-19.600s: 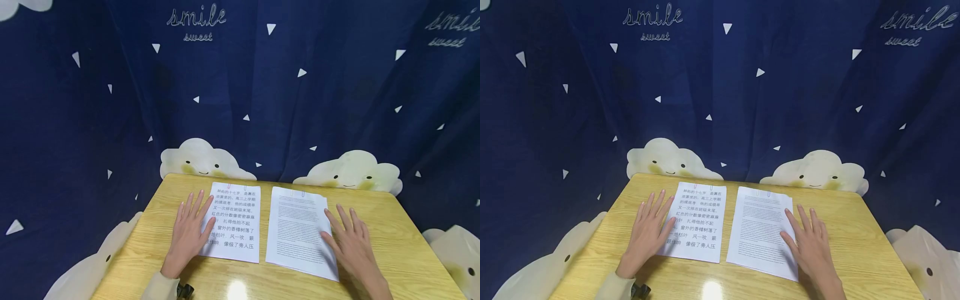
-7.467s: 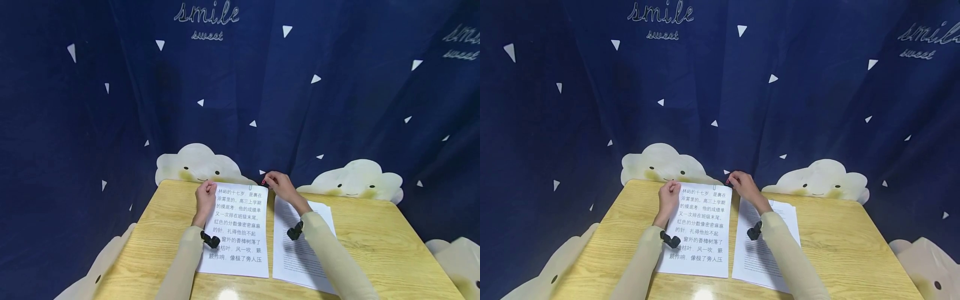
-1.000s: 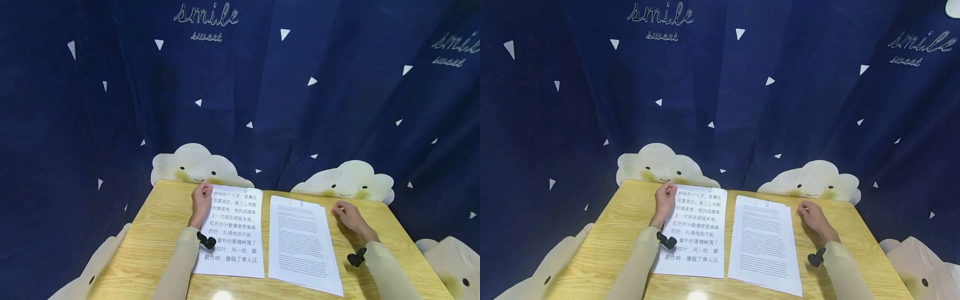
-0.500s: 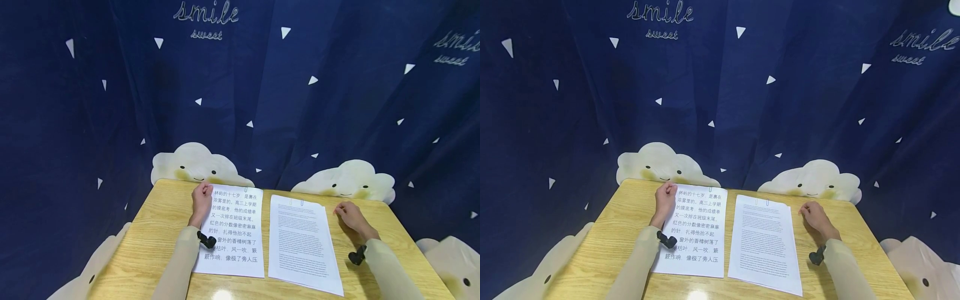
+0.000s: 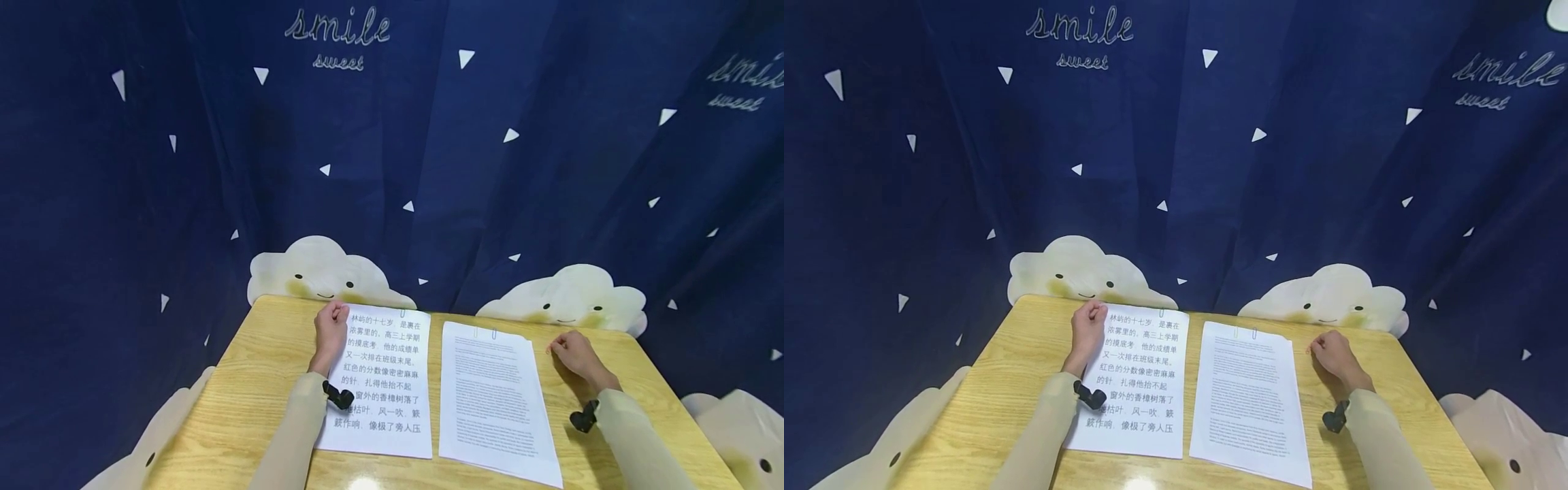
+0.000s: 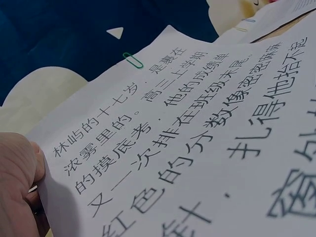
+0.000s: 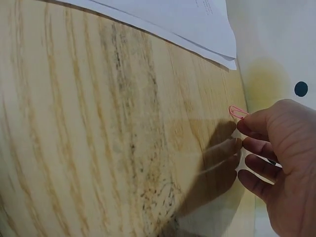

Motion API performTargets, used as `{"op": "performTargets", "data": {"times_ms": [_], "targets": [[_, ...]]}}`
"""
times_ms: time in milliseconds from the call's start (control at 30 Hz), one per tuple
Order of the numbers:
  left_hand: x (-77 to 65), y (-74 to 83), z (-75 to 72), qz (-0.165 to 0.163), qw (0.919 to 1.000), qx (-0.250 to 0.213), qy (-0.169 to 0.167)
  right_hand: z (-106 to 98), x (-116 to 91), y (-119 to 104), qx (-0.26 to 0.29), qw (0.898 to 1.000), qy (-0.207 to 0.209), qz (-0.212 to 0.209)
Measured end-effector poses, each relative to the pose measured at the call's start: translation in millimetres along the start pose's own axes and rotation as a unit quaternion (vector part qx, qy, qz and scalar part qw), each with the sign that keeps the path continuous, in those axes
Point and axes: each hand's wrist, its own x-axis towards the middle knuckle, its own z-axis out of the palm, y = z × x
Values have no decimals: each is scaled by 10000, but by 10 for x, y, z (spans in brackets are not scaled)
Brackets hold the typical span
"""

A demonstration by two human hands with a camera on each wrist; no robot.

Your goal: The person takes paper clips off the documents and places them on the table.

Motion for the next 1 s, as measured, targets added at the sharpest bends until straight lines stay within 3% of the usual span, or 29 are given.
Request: {"op": "performTargets", "data": {"times_ms": [267, 500, 733, 1000], "targets": [[-12, 6, 6, -8, 10000, -15, -35, -19, -33, -5, 7, 9996, -131, 266], [-3, 13, 19, 225, 9996, 84, 149, -6, -31, 30, -190, 9998, -10, 42], [-8, 14, 17, 81, 10000, 44, 10, -26, -17, 31, -205, 9995, -175, 176], [-6, 7, -6, 26, 10000, -29, -22, -28, 18, -98, -20, 9994, 321, -145]]}}
